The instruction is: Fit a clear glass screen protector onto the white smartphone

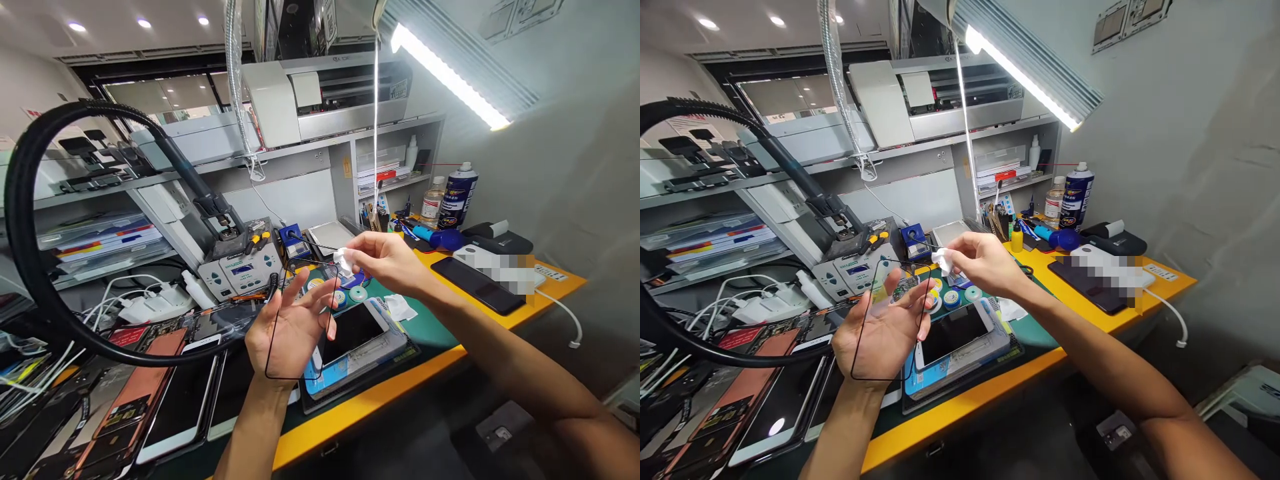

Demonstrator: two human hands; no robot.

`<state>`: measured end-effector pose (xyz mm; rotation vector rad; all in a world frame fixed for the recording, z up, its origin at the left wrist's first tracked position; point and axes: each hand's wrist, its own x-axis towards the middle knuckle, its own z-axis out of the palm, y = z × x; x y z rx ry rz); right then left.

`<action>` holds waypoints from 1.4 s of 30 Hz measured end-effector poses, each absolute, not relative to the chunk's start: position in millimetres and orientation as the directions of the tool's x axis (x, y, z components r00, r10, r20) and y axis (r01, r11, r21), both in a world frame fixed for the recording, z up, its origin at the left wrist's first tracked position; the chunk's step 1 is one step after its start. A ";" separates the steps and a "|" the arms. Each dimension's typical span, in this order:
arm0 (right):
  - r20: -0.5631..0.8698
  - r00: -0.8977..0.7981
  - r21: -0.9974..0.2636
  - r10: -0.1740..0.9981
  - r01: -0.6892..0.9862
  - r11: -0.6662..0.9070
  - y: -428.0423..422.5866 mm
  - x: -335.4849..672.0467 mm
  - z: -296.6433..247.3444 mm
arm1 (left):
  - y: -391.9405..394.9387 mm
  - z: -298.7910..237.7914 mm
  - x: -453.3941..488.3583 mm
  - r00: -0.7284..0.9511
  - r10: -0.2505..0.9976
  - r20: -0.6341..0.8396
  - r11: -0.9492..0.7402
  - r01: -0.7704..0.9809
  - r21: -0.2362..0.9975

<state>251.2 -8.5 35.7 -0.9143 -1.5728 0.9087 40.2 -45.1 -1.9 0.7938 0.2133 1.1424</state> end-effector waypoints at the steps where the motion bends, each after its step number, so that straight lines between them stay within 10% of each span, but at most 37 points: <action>1: 0.388 -0.158 -0.908 0.908 0.102 0.406 -6.5 252.2 34.5 | -44.7 -2.2 40.2 0.434 0.870 0.234 0.190 -0.733 0.654; 27: 0.091 -0.066 -0.992 0.994 -0.090 0.085 34.6 272.5 -6.7 | -40.2 43.7 58.0 0.201 0.979 -0.018 0.177 -0.809 0.560; 33: 0.140 -0.115 -0.978 0.983 0.137 0.156 32.0 272.1 -9.7 | -39.6 42.1 47.9 0.159 0.981 0.108 0.062 -0.792 0.607; 42: 0.409 -0.154 -0.911 0.900 -0.018 0.411 -5.3 249.8 0.8 | -37.2 27.1 46.6 0.181 0.979 0.094 0.094 -0.809 0.580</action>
